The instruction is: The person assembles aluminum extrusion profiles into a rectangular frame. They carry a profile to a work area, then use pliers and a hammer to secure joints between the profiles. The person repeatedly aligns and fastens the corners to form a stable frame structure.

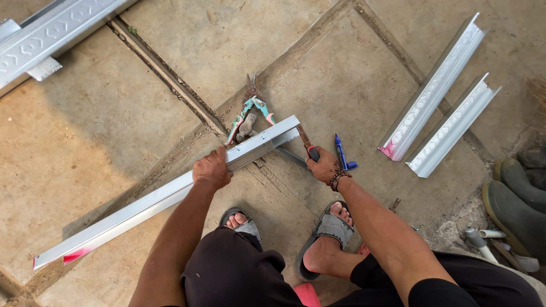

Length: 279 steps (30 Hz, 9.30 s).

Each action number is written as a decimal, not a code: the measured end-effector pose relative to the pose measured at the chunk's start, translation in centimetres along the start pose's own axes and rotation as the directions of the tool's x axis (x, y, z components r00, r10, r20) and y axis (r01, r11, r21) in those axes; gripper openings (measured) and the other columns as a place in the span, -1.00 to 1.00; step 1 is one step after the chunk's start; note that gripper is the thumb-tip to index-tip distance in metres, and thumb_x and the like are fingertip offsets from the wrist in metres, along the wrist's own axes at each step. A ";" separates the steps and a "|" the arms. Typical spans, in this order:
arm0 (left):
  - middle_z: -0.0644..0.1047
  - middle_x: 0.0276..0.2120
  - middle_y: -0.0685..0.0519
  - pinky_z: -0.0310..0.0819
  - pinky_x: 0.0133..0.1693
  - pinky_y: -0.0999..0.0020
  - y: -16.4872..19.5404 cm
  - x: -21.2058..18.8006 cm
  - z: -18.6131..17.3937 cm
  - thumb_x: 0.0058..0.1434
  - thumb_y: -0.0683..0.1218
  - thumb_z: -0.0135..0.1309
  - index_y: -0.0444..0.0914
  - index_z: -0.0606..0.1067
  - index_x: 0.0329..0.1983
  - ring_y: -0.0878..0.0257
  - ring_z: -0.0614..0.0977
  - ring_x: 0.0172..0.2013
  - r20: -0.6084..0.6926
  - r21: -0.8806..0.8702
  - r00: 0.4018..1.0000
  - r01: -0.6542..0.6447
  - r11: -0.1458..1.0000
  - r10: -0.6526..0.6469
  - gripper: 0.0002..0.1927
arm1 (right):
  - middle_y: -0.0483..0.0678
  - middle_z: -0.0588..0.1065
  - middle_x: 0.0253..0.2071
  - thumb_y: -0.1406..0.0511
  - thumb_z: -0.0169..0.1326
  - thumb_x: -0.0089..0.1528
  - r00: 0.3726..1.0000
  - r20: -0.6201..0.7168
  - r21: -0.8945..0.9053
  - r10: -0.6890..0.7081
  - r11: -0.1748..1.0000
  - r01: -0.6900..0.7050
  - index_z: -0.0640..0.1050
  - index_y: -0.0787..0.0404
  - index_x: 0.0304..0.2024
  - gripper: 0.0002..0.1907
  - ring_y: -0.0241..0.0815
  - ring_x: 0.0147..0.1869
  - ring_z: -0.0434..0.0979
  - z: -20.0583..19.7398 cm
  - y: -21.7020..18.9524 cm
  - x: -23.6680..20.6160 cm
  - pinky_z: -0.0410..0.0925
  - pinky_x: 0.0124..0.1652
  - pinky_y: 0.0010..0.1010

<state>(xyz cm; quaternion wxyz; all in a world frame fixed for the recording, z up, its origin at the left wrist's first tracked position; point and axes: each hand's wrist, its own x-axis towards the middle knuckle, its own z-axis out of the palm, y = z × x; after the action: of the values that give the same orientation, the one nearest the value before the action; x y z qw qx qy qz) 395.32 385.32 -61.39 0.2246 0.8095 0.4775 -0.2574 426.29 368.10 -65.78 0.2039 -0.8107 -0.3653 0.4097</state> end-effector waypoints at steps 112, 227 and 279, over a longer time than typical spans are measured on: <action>0.50 -0.03 -0.05 0.54 0.01 0.08 0.1 -4.5 3.9 0.12 0.05 0.32 -0.17 0.34 0.04 0.01 0.62 -0.01 -0.102 -0.056 0.993 -0.057 0.997 0.051 -0.47 | -0.06 0.41 -0.41 0.32 0.09 0.04 0.955 0.276 0.211 0.112 0.962 -0.173 0.50 0.31 -0.02 -0.56 -0.20 -0.35 0.35 1.0 5.1 -2.9 0.34 -0.33 -0.28; 0.51 -0.09 -0.08 0.54 -0.02 0.04 0.1 -5.2 5.2 0.14 -0.07 0.23 -0.19 0.37 0.01 -0.01 0.63 -0.05 -0.175 -0.076 0.982 -0.079 0.994 0.065 -0.59 | 0.01 0.57 -0.20 0.35 0.12 0.14 0.919 0.371 0.375 0.134 0.883 -0.281 0.48 0.30 0.07 -0.57 -0.16 -0.14 0.58 -0.2 1.9 -5.7 0.44 -0.10 -0.27; 0.51 -0.08 -0.07 0.55 -0.01 0.05 0.0 -5.6 4.8 0.14 -0.10 0.21 -0.19 0.37 0.01 0.00 0.64 -0.05 -0.142 -0.091 0.989 -0.066 0.994 0.052 -0.60 | 0.02 0.53 -0.30 0.32 0.05 0.13 0.980 0.124 -0.028 0.155 0.988 -0.153 0.31 0.06 0.41 -0.27 -0.09 -0.27 0.53 4.1 1.4 -7.2 0.41 -0.19 -0.23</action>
<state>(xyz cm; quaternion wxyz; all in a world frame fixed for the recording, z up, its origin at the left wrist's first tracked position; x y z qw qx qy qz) 392.06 378.64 -61.53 0.2366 0.8277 0.4795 -0.1705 420.69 361.88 -65.38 0.1409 -0.8108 -0.3172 0.4713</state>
